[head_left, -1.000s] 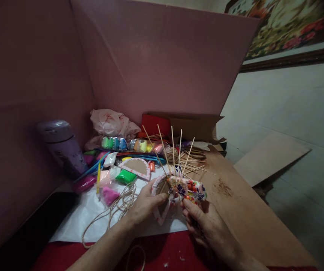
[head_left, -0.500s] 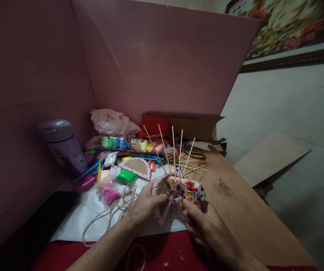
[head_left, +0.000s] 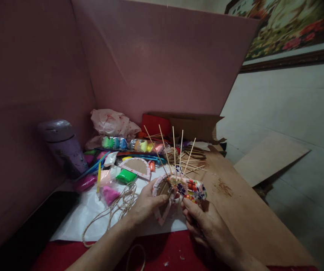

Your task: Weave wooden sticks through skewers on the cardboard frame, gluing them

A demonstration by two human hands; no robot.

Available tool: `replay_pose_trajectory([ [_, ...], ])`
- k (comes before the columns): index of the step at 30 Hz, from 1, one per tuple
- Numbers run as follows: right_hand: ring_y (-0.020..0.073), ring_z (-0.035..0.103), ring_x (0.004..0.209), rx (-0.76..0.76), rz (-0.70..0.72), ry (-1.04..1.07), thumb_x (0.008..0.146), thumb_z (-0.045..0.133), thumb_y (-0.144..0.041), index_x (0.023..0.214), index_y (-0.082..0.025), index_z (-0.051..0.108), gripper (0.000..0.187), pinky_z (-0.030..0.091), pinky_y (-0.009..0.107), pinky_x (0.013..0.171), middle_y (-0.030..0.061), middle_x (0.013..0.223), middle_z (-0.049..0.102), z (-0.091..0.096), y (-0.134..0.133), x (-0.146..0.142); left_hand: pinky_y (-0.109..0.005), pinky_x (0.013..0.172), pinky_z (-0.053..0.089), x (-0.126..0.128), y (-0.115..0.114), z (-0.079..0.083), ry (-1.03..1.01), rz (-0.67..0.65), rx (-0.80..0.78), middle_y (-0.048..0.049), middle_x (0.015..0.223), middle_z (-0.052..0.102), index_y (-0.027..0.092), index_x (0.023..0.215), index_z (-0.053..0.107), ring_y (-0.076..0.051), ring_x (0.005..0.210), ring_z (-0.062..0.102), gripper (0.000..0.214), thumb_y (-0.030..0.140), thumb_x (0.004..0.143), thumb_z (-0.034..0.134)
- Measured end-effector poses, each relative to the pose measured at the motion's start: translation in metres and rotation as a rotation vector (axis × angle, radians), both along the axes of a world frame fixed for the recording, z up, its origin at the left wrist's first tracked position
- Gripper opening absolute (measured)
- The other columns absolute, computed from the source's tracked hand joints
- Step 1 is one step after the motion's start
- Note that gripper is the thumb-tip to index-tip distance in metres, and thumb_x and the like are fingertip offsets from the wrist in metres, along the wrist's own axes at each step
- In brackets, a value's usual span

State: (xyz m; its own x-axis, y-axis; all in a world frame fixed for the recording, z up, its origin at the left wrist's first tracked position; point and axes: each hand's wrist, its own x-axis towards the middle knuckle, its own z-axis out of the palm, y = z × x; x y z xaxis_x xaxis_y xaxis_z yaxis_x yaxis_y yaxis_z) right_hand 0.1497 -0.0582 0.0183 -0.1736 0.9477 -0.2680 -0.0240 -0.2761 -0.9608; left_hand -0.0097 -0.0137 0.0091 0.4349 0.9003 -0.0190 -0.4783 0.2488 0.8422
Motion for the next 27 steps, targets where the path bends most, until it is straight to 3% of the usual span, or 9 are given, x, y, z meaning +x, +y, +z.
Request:
replay_pose_trajectory([
  [18,0.0018,0.022,0.033,-0.031,0.043,0.007,0.078,0.050,-0.057,0.064,-0.019,0.038,0.042,0.017,0.014,0.030,-0.0089,0.044,0.033,0.0010,0.0008,0.0002,-0.034,0.075,0.046,0.0011,-0.0011,0.0006,-0.033,-0.028,-0.022,-0.0080,0.091,0.064,0.016,0.109,0.056,-0.020,0.078,0.061,0.042,0.011,0.068,0.062],
  [27,0.0029,0.024,0.036,-0.007,0.012,0.012,0.078,0.049,-0.058,0.074,-0.018,0.044,0.040,0.018,0.015,0.031,-0.0080,0.048,0.036,-0.0039,0.0029,0.0035,-0.034,0.072,0.046,0.0009,-0.0014,0.0040,-0.018,-0.032,-0.060,-0.0089,0.092,0.064,0.016,0.109,0.055,-0.020,0.075,0.061,0.045,0.008,0.065,0.060],
])
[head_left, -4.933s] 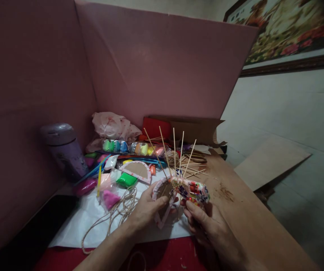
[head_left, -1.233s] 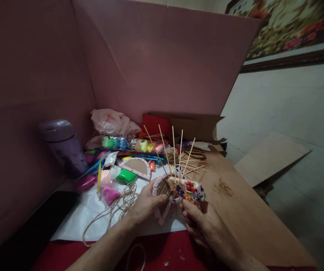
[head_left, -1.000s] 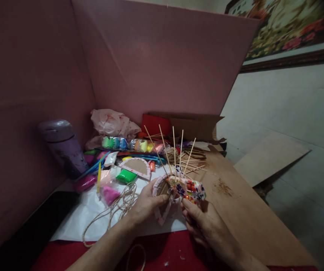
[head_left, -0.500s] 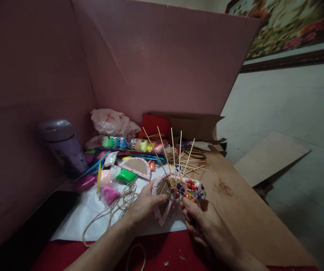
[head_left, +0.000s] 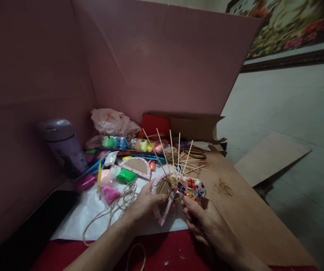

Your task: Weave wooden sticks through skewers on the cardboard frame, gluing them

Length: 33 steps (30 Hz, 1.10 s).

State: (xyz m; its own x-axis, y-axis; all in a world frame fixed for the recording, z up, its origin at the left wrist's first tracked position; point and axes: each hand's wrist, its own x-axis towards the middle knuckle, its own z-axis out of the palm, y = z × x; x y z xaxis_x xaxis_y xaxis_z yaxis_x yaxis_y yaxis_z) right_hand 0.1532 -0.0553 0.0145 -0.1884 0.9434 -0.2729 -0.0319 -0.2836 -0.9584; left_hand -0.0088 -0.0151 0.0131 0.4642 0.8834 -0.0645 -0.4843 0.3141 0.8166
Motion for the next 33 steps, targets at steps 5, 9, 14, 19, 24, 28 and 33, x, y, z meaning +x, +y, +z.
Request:
replay_pose_trajectory([
  [5,0.0030,0.024,0.035,-0.025,0.017,-0.021,0.079,0.048,-0.058,0.068,-0.020,0.039,0.041,0.018,0.014,0.031,-0.0086,0.046,0.034,0.0030,-0.0007,-0.0013,-0.034,0.076,0.046,-0.0013,0.0014,-0.0025,0.036,0.006,0.060,-0.0096,0.096,0.065,0.015,0.110,0.055,-0.022,0.082,0.061,0.047,0.007,0.064,0.059],
  [9,0.0025,0.023,0.035,-0.060,0.025,-0.040,0.077,0.050,-0.058,0.066,-0.020,0.038,0.042,0.018,0.014,0.031,-0.0092,0.045,0.032,0.0065,-0.0021,-0.0032,-0.032,0.073,0.046,-0.0015,0.0013,-0.0032,0.076,0.026,0.043,-0.0080,0.094,0.065,0.017,0.109,0.057,-0.020,0.079,0.061,0.047,0.007,0.063,0.059],
  [14,0.0021,0.021,0.034,-0.034,0.007,0.012,0.078,0.051,-0.056,0.067,-0.019,0.039,0.040,0.016,0.015,0.031,-0.0092,0.045,0.033,0.0068,-0.0040,-0.0042,-0.032,0.074,0.046,-0.0002,0.0004,-0.0013,0.030,0.022,0.045,-0.0084,0.094,0.065,0.016,0.109,0.057,-0.020,0.079,0.061,0.048,0.005,0.062,0.059],
  [19,0.0026,0.024,0.037,-0.015,0.036,0.169,0.080,0.052,-0.052,0.069,-0.017,0.045,0.037,0.016,0.014,0.031,-0.0070,0.050,0.037,0.0049,-0.0020,-0.0017,-0.034,0.073,0.047,0.0011,-0.0006,0.0030,-0.009,-0.015,-0.003,-0.0100,0.090,0.065,0.014,0.106,0.056,-0.020,0.076,0.062,0.046,0.003,0.062,0.058],
  [24,0.0024,0.025,0.038,-0.023,0.029,0.238,0.077,0.056,-0.050,0.066,-0.017,0.046,0.037,0.015,0.014,0.031,-0.0062,0.052,0.037,0.0071,0.0006,-0.0010,-0.033,0.074,0.047,0.0000,0.0001,0.0022,-0.056,-0.031,-0.008,-0.0100,0.090,0.065,0.014,0.104,0.057,-0.020,0.079,0.062,0.043,0.004,0.062,0.060],
  [28,0.0025,0.025,0.037,-0.023,0.051,0.220,0.079,0.054,-0.050,0.066,-0.017,0.046,0.037,0.016,0.014,0.031,-0.0065,0.049,0.037,0.0083,0.0008,-0.0015,-0.033,0.072,0.047,-0.0006,0.0004,-0.0018,-0.026,-0.030,0.011,-0.0102,0.090,0.065,0.014,0.106,0.056,-0.019,0.075,0.062,0.042,0.006,0.064,0.059],
  [33,0.0027,0.024,0.035,0.018,0.057,0.148,0.081,0.051,-0.051,0.066,-0.018,0.044,0.037,0.018,0.014,0.030,-0.0072,0.046,0.037,0.0061,0.0001,-0.0025,-0.031,0.071,0.046,0.0005,0.0000,-0.0044,0.051,0.023,0.038,-0.0082,0.090,0.064,0.015,0.105,0.055,-0.019,0.075,0.060,0.044,0.004,0.062,0.058],
])
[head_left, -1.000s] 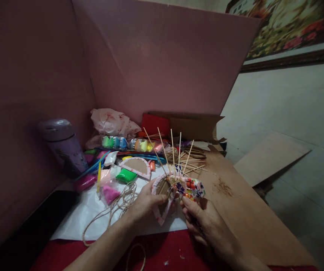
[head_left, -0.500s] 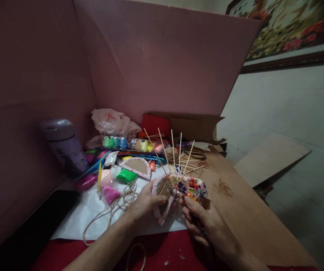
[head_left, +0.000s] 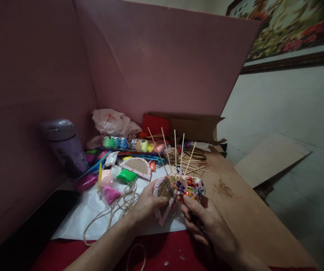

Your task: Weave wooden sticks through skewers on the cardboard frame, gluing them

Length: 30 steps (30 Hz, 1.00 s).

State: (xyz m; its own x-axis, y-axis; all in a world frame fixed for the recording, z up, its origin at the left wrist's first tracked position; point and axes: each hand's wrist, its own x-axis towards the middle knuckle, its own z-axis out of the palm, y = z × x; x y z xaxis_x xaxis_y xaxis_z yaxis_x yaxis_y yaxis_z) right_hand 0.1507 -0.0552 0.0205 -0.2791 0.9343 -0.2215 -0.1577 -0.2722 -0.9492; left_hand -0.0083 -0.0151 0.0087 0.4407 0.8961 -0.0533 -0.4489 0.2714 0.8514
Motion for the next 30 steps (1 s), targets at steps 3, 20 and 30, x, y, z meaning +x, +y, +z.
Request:
replay_pose_trajectory([
  [3,0.0029,0.024,0.035,-0.004,-0.015,-0.023,0.080,0.051,-0.052,0.065,-0.018,0.043,0.038,0.018,0.014,0.029,-0.0076,0.045,0.036,-0.0013,0.0000,-0.0002,-0.031,0.072,0.045,0.0004,0.0000,0.0005,0.033,0.005,0.003,-0.0073,0.090,0.064,0.015,0.104,0.056,-0.018,0.076,0.059,0.045,0.004,0.061,0.058],
  [20,0.0030,0.022,0.034,-0.017,-0.042,-0.092,0.080,0.050,-0.055,0.072,-0.019,0.043,0.037,0.017,0.014,0.029,-0.0084,0.046,0.035,-0.0031,-0.0005,-0.0020,-0.030,0.071,0.044,-0.0001,0.0016,-0.0049,0.033,-0.007,0.033,-0.0053,0.087,0.063,0.016,0.106,0.055,-0.018,0.075,0.059,0.047,0.006,0.061,0.060],
  [30,0.0027,0.022,0.035,-0.048,-0.049,-0.101,0.078,0.050,-0.057,0.068,-0.019,0.043,0.040,0.016,0.014,0.029,-0.0081,0.047,0.034,-0.0022,-0.0017,-0.0017,-0.031,0.070,0.047,0.0019,0.0002,-0.0029,0.019,-0.006,0.011,-0.0068,0.087,0.064,0.016,0.103,0.057,-0.019,0.073,0.061,0.044,0.009,0.060,0.063],
])
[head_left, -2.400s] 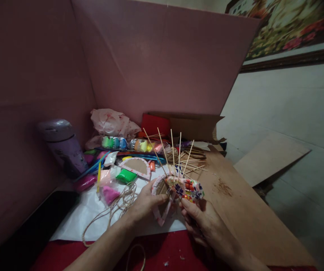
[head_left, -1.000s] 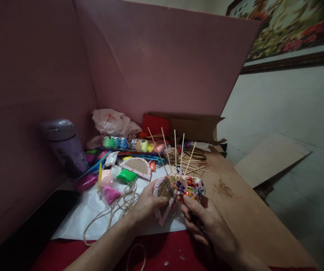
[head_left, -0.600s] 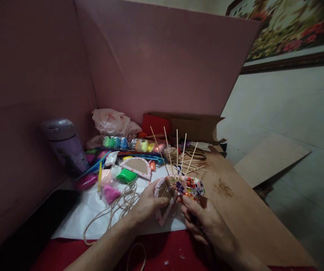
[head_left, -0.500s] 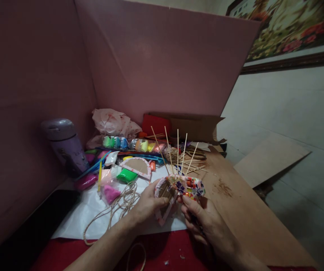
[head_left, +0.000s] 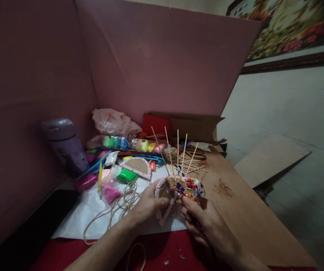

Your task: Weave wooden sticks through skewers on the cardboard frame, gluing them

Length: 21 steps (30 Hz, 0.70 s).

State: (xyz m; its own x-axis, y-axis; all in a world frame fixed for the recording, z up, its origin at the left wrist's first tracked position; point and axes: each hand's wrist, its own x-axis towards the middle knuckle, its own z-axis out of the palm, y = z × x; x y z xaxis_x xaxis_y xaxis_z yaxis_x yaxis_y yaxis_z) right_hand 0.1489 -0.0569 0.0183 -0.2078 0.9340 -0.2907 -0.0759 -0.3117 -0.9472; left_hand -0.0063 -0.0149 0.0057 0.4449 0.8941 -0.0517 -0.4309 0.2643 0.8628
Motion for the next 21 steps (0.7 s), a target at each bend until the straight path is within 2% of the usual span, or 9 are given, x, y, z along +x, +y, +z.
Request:
replay_pose_trajectory([
  [6,0.0028,0.024,0.035,0.017,0.002,0.053,0.079,0.051,-0.055,0.069,-0.018,0.044,0.038,0.017,0.014,0.029,-0.0075,0.048,0.036,-0.001,0.000,0.001,-0.032,0.071,0.047,-0.001,0.000,0.001,-0.020,-0.002,-0.023,-0.0076,0.088,0.064,0.015,0.103,0.056,-0.019,0.076,0.061,0.043,0.005,0.061,0.061],
  [11,0.0023,0.024,0.037,0.045,0.009,0.169,0.080,0.052,-0.051,0.067,-0.017,0.047,0.037,0.017,0.013,0.029,-0.0061,0.052,0.038,-0.002,0.002,0.003,-0.034,0.075,0.047,0.000,-0.002,0.004,-0.110,-0.076,-0.037,-0.0099,0.092,0.064,0.015,0.103,0.057,-0.020,0.078,0.062,0.041,0.004,0.064,0.058],
  [21,0.0025,0.023,0.038,-0.028,0.085,0.289,0.079,0.055,-0.048,0.066,-0.016,0.050,0.034,0.015,0.012,0.029,-0.0058,0.052,0.037,0.009,0.002,0.008,-0.034,0.073,0.048,-0.001,-0.002,0.010,-0.158,-0.100,-0.045,-0.0110,0.092,0.064,0.014,0.102,0.057,-0.021,0.076,0.063,0.041,0.008,0.063,0.062],
])
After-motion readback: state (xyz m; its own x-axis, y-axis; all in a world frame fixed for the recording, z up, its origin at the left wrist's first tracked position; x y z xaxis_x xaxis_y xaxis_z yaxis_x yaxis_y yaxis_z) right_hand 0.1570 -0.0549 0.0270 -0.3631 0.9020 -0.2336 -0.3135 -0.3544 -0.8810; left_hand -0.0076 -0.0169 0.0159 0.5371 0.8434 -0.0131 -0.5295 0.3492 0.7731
